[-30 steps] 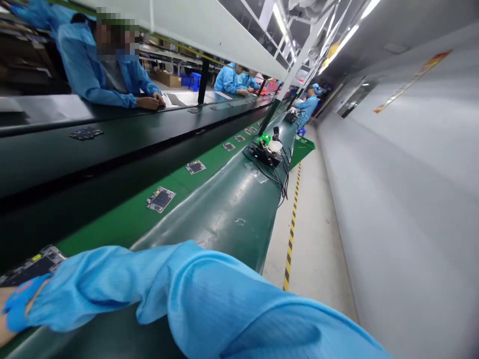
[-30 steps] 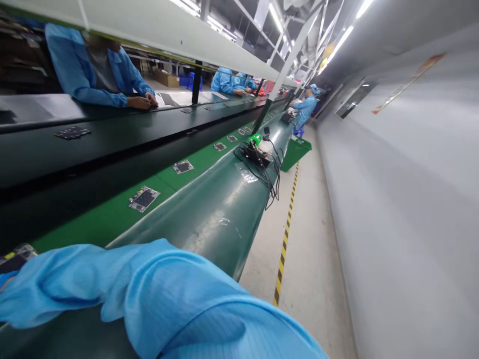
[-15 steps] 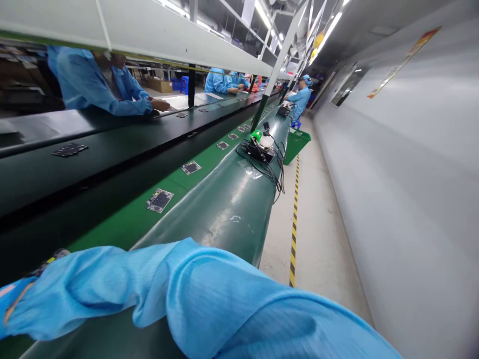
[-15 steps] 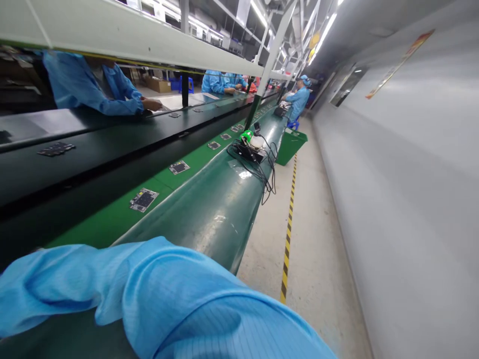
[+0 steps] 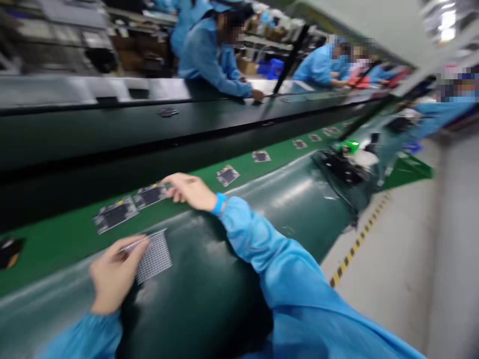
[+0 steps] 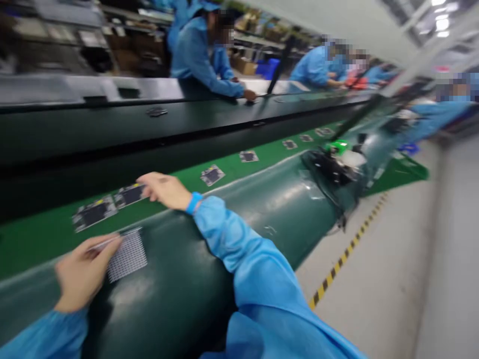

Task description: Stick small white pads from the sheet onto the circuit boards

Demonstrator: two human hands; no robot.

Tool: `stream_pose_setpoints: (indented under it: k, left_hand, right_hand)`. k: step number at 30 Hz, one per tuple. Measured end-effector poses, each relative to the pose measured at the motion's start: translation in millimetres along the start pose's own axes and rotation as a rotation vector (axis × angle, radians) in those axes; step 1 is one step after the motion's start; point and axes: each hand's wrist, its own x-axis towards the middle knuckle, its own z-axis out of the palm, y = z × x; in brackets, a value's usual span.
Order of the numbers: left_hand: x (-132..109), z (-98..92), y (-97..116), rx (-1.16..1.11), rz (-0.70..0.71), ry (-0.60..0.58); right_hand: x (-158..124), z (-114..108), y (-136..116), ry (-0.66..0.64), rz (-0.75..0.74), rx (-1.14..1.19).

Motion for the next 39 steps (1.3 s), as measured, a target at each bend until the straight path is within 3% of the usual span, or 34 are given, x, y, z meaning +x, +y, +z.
stream_pose_setpoints:
  k: [3, 8, 15, 23, 39]
  left_hand:
    - [13.0, 18.1, -2.2, -0.06, -0.052, -0.008]
    - [18.0, 24.6, 10.4, -0.18, -0.072, 0.006]
    - [16.0, 22.4, 13.1, -0.269, -0.095, -0.013]
    - [16.1, 22.0, 17.0, -0.261, -0.087, -0.02]
    - [14.4, 21.1, 13.8, -0.21, -0.07, -0.033]
  right_hand:
    - [-4.6, -20.0, 23.0, -0.003, 0.002, 0.325]
    - [-19.2, -10.4, 27.4, -0.026, 0.004, 0.452]
    - [-25.9, 14.1, 13.9, -0.184, -0.071, 0.252]
    - [-31.1, 20.1, 11.3, -0.111, -0.106, 0.1]
    - [-31.6, 24.8, 9.8, -0.116, -0.04, 0.133]
